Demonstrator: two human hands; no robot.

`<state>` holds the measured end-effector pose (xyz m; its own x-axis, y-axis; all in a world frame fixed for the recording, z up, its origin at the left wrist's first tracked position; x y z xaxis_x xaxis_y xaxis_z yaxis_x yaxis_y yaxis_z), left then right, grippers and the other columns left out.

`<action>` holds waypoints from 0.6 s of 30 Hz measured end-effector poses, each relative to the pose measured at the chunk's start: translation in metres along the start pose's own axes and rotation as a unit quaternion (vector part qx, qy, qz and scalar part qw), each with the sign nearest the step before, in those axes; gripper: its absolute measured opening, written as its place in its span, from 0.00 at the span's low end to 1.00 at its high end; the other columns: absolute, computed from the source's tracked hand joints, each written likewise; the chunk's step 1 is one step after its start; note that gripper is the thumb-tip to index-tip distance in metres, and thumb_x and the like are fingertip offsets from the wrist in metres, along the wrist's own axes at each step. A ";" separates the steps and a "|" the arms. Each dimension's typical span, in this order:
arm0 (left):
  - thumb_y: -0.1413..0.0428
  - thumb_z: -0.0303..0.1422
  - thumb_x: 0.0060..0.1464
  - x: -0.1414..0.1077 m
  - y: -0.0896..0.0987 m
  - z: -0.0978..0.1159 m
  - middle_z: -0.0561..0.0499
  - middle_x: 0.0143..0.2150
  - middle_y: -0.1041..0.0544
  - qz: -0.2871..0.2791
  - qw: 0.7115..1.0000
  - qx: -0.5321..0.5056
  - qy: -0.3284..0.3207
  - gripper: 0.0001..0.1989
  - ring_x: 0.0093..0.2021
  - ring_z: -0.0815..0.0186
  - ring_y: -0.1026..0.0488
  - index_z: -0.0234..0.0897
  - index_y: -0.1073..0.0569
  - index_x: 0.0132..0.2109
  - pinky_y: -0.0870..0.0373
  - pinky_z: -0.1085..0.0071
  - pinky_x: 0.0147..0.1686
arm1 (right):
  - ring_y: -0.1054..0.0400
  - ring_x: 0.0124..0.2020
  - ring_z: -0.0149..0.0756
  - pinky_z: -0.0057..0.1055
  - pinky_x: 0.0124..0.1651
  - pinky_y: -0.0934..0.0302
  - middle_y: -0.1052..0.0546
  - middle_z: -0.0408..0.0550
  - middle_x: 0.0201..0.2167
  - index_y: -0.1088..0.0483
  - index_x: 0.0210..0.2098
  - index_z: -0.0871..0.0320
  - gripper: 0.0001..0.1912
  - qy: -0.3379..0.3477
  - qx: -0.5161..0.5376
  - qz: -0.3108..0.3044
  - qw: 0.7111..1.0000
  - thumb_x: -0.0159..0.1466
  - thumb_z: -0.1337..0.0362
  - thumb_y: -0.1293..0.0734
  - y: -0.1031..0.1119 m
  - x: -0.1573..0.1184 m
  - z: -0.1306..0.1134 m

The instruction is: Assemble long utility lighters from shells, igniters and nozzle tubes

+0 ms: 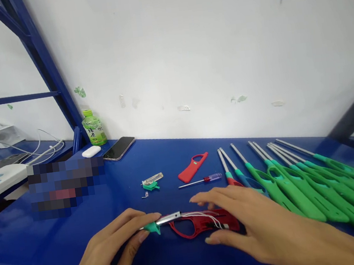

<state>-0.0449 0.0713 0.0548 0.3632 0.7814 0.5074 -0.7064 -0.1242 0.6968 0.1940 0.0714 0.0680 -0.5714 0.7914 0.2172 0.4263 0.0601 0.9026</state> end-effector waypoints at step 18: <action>0.53 0.38 0.73 -0.006 -0.004 -0.018 0.51 0.45 0.22 -0.006 0.997 0.075 -0.013 0.18 0.38 0.69 0.21 0.54 0.17 0.51 0.23 0.80 0.37 | 0.22 0.45 0.44 0.40 0.48 0.27 0.19 0.50 0.47 0.24 0.55 0.55 0.14 0.103 -0.069 -0.022 0.992 0.77 0.67 0.40 -0.030 0.019 -0.011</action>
<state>-0.0554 0.0782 0.0394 0.3880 0.7675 0.5104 -0.6037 -0.2069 0.7699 0.1623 0.0777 0.0490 -0.7251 0.6472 0.2354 0.3065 -0.0029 0.9519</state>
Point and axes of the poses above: each hand's wrist, its own x-axis towards the middle knuckle, its own y-axis out of the back of the hand, z = x × y, the point moved 8 cm from there along x, towards the middle knuckle
